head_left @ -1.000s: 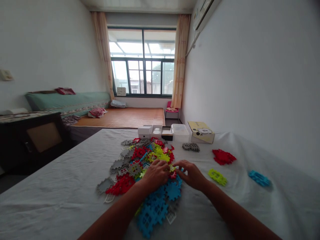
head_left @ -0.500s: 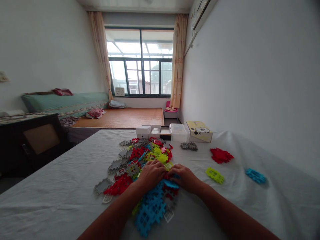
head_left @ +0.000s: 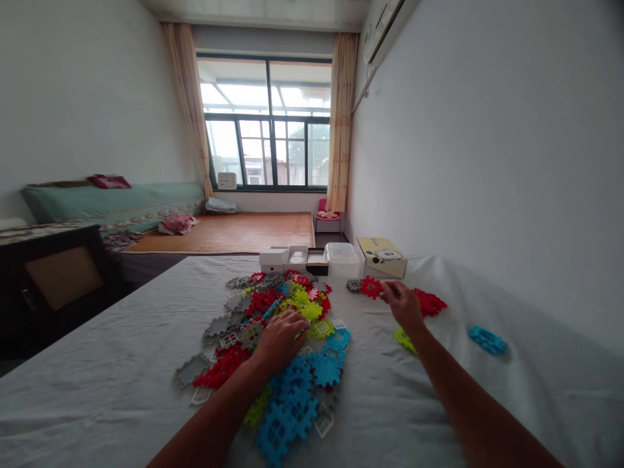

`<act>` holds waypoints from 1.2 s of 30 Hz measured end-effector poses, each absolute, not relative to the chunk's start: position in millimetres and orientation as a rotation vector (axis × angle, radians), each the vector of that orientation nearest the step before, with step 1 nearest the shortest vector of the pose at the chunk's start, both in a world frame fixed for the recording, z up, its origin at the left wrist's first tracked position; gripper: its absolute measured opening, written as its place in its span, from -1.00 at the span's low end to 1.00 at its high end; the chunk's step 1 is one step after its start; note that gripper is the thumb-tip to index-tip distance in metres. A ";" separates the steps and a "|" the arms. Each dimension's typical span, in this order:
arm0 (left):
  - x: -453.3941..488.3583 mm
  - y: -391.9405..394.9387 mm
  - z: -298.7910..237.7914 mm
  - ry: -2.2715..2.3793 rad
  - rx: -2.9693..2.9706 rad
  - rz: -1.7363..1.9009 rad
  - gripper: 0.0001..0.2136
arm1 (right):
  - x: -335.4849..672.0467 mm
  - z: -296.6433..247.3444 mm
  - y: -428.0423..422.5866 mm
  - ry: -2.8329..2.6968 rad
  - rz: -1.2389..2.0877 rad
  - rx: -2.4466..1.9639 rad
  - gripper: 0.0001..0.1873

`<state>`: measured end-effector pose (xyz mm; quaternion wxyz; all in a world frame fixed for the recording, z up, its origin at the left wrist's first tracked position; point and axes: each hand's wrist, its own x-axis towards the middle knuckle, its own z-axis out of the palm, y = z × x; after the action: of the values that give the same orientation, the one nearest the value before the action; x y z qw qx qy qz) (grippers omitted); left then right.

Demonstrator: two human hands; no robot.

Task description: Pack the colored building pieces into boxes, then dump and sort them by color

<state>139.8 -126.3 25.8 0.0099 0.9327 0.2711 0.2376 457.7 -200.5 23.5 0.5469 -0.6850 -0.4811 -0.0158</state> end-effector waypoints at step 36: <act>133.6 -127.8 33.8 1.141 2.979 0.505 -0.79 | 486.4 -0.6 -201.4 -1.480 -0.387 -1.689 -0.70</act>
<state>133.6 -127.8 33.8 -0.0444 0.9214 0.3530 0.1562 486.4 -201.4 -0.6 0.4181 -0.6733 -0.5900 -0.1541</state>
